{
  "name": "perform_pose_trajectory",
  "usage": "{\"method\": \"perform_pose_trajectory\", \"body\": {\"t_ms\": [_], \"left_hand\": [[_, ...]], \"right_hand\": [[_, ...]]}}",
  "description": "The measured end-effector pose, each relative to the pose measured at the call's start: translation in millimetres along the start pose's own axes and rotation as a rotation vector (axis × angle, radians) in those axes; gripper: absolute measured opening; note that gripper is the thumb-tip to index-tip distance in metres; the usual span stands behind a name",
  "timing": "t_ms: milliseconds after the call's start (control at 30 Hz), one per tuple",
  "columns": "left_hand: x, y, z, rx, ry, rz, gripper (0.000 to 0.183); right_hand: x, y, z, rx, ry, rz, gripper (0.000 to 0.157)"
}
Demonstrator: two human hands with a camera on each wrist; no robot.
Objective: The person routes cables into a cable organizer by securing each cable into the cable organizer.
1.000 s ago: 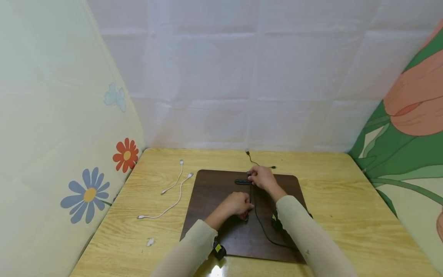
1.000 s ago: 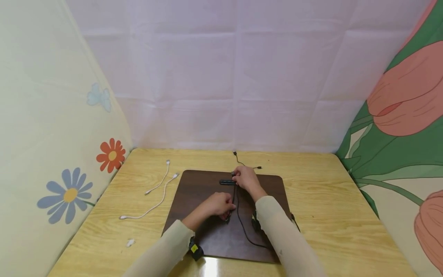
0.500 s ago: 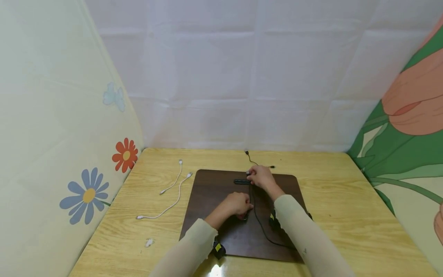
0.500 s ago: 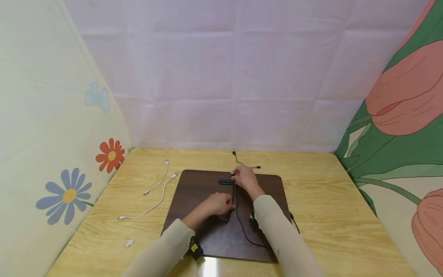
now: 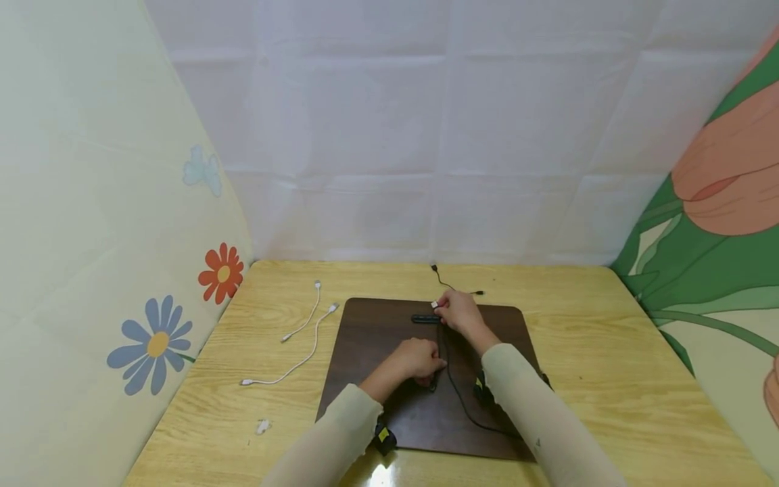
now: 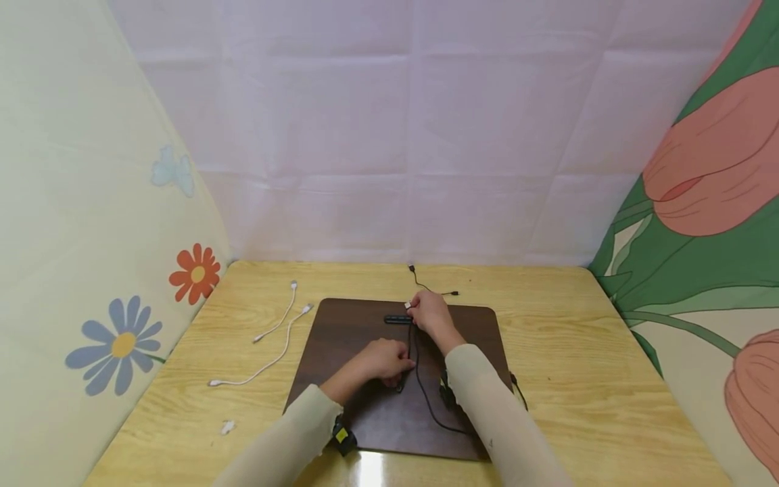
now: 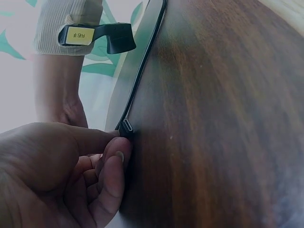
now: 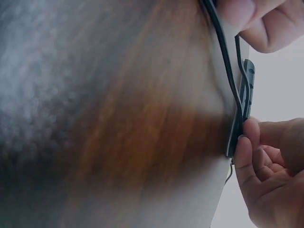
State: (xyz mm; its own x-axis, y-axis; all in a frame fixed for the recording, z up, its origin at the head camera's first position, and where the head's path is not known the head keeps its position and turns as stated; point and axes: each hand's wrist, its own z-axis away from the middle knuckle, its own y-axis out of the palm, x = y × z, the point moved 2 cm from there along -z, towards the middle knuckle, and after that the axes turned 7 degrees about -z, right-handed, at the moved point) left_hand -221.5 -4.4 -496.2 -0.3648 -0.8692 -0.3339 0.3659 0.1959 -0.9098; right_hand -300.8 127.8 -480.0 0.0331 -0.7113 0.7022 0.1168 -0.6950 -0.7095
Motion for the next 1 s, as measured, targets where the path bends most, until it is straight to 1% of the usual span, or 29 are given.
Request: {"method": "perform_pose_trajectory", "body": {"t_ms": [200,367,700,833,1000], "left_hand": [[0.2,-0.3,1.7,0.001,0.014,0.02,0.034],[3.9,0.9,0.3,0.004,0.042,0.04,0.035],[12.3,4.5,-0.3,0.041,0.07,0.107,0.039],[15.3,5.2,0.7,0.043,0.082,0.122,0.038],[18.2,5.8,1.8,0.047,0.093,0.148,0.038]], "right_hand": [[2.9,0.3,0.5,-0.002,0.008,0.016,0.013],[2.3,2.1,-0.2,-0.003,0.024,0.023,0.011],[-2.3,6.5,-1.0,-0.017,0.011,0.03,0.009],[-1.3,7.7,-0.7,-0.037,-0.009,0.036,0.008],[-0.8,9.2,-0.8,-0.05,-0.009,0.04,0.009]]}}
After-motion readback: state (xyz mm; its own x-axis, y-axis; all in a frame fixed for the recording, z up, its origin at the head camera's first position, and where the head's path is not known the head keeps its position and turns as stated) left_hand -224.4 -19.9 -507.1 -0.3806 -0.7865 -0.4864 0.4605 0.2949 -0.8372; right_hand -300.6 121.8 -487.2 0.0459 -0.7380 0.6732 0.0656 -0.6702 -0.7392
